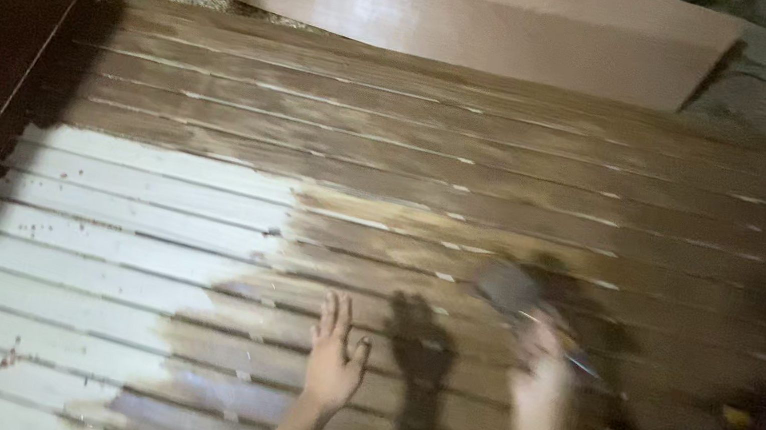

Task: The person applies brown wood stain to a slatted wooden panel using a brush, dipping the brush into a stain can and brushing the liquid across the slats, working section by section to coat the bare wood. They reposition along the panel and reload the brush from the can as coverage progresses.

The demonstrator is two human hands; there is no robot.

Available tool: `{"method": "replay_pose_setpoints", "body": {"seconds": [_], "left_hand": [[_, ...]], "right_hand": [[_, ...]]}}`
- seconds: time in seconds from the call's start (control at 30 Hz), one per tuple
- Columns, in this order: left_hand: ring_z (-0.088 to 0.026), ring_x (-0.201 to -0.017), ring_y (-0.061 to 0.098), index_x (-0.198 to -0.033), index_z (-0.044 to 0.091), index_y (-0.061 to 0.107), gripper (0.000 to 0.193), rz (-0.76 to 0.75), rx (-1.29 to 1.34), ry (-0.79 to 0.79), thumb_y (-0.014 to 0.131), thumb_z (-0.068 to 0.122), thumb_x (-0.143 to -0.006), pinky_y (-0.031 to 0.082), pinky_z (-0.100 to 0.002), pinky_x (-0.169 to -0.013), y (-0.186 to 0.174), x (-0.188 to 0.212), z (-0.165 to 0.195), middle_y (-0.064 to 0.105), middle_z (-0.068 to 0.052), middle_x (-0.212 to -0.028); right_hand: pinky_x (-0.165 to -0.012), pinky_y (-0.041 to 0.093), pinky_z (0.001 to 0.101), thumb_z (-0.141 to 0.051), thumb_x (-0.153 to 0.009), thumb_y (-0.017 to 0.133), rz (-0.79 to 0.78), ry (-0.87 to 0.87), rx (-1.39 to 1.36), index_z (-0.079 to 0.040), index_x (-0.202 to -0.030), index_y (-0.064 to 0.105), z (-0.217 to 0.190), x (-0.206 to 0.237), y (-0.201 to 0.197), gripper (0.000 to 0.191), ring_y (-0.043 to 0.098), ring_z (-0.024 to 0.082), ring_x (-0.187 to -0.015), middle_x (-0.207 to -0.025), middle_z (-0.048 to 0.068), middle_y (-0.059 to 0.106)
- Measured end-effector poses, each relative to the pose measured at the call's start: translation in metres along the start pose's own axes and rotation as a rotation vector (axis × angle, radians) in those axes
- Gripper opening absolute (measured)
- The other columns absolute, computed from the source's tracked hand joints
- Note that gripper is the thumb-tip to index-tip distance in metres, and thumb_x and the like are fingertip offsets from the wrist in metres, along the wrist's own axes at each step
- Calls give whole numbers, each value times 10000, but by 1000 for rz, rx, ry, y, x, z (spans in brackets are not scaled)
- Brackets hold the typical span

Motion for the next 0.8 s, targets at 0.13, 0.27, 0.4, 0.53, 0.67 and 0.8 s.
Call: {"method": "replay_pose_setpoints", "body": {"seconds": [0.13, 0.27, 0.4, 0.53, 0.67, 0.8], "left_hand": [[-419, -1532, 157, -1598, 95, 188, 842, 53, -123, -1, 630, 258, -900, 135, -588, -1200, -35, -84, -83, 104, -214, -1677], [-425, -1528, 176, -1595, 75, 192, 828, 67, -335, -70, 603, 311, -916, 164, -604, -1207, -75, -172, -149, 124, -212, -1681], [-404, -1519, 127, -1605, 82, 155, 777, 37, -420, -193, 504, 341, -961, 152, -610, -1179, -96, -236, -187, 119, -181, -1671], [-369, -1542, 142, -1592, 71, 229, 673, 150, -485, -148, 429, 351, -1013, 147, -612, -1202, -95, -254, -205, 169, -148, -1690], [-353, -1552, 162, -1583, 47, 269, 663, 281, -535, -115, 432, 333, -1007, 164, -598, -1197, -79, -253, -216, 195, -154, -1688], [-319, -1561, 176, -1590, 50, 280, 689, 308, -493, -134, 459, 275, -963, 158, -571, -1224, -67, -251, -233, 199, -141, -1697]], "right_hand": [[-737, 562, 396, -147, -911, 699, -284, -54, -65, -95, -1197, 691, 75, -30, 200, 291, 704, 225, -961, -1116, 67, 742], [-600, 616, 351, -78, -885, 726, -445, -65, -138, -57, -1136, 675, 119, -37, 309, 256, 746, 242, -798, -1048, 120, 729], [-723, 605, 339, -97, -877, 744, -302, -47, 129, -61, -1190, 663, 127, -76, 289, 325, 729, 217, -881, -1085, 99, 750], [-1163, 266, 618, -203, -952, 615, -158, -208, 24, -118, -1233, 633, 54, -134, 170, 294, 660, 195, -1144, -1175, 78, 711], [-1111, 357, 549, -206, -930, 623, 165, -309, -23, -97, -1230, 648, 4, -178, 66, 320, 656, 218, -1171, -1202, 92, 720], [-1059, 449, 480, -209, -907, 630, 10, -219, -31, -75, -1227, 663, 42, -183, 123, 348, 651, 241, -1198, -1229, 106, 729]]}}
Point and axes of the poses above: each hand's wrist, its own x-axis away from the middle knuckle, its own y-axis out of the palm, z = x × y, the point moved 6 cm from there along -x, towards the middle knuckle
